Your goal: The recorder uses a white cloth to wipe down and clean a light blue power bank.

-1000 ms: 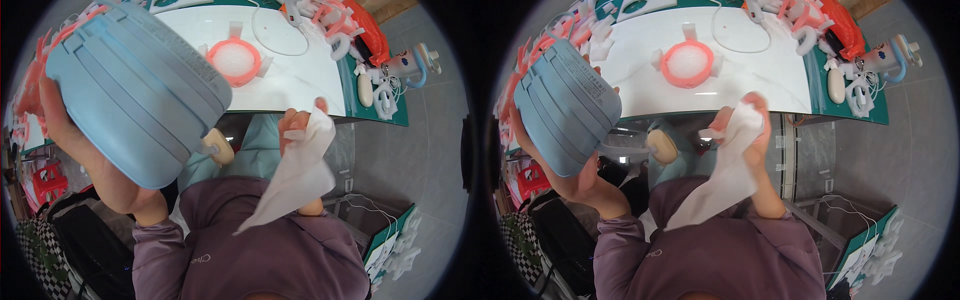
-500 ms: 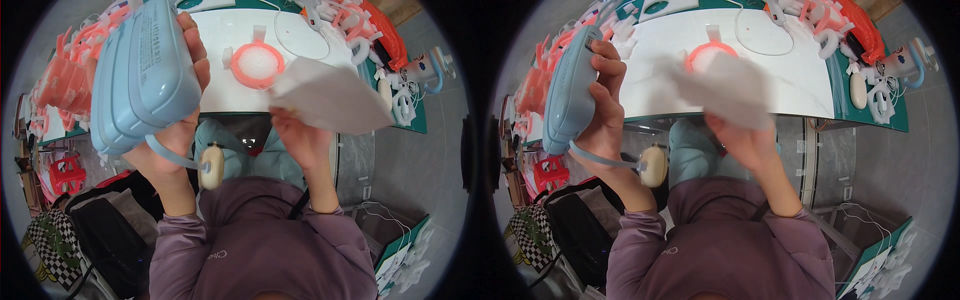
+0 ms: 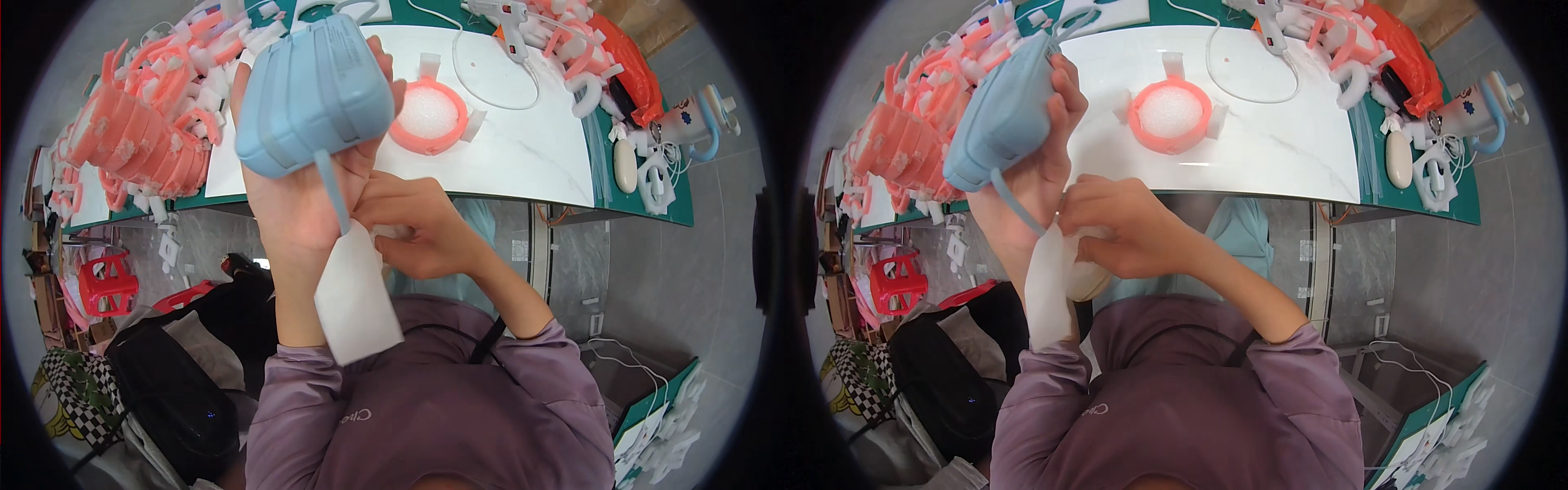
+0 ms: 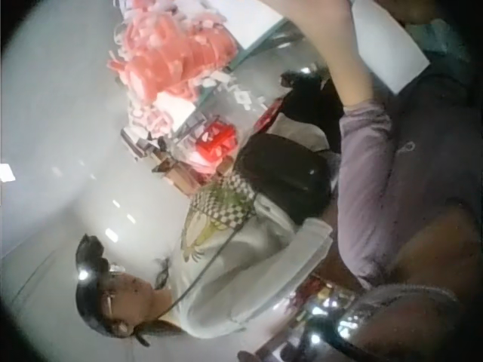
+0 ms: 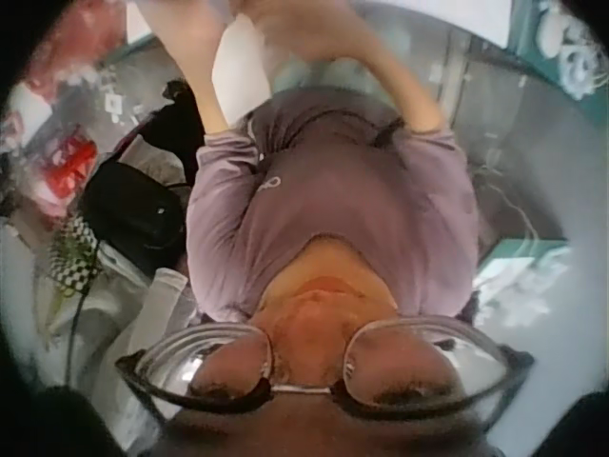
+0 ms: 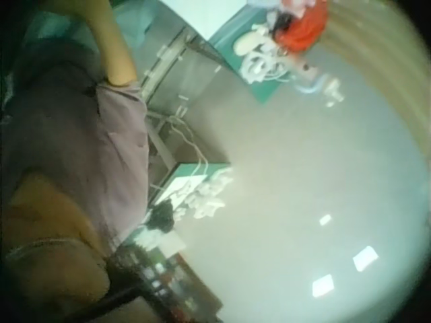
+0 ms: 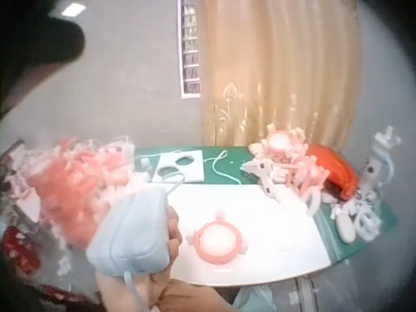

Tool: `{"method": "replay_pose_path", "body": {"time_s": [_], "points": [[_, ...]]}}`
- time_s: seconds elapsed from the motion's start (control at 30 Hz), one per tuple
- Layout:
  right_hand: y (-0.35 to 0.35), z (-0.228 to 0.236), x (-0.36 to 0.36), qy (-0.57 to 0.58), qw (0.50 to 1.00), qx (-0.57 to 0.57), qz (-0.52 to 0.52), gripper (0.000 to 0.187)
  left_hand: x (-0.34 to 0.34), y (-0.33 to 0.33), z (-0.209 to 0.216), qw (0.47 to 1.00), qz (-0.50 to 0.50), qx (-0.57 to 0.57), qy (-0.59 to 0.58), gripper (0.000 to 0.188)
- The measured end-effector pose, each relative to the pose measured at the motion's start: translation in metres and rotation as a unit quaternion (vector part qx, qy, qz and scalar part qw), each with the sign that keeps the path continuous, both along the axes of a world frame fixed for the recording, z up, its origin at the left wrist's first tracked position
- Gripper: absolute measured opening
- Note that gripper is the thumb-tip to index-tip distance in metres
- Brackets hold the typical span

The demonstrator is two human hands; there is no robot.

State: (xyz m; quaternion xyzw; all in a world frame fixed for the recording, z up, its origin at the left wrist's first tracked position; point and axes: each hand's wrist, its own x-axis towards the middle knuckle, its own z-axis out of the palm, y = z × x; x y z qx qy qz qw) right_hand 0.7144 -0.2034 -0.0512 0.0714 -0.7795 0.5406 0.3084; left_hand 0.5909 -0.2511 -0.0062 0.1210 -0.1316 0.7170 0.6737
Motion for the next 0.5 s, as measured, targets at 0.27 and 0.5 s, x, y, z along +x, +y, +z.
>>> {"method": "replay_pose_path", "body": {"time_s": [0.27,0.5], "points": [[-0.007,-0.004,0.01,0.018,0.989,-0.129,-0.074,0.021,0.017,-0.001,0.01,0.875,0.311,-0.206,0.309,0.06],[-0.016,0.003,0.019,-0.029,0.974,-0.188,-0.125,0.02,0.022,0.008,-0.004,0.908,0.293,-0.113,0.277,0.068]]}}
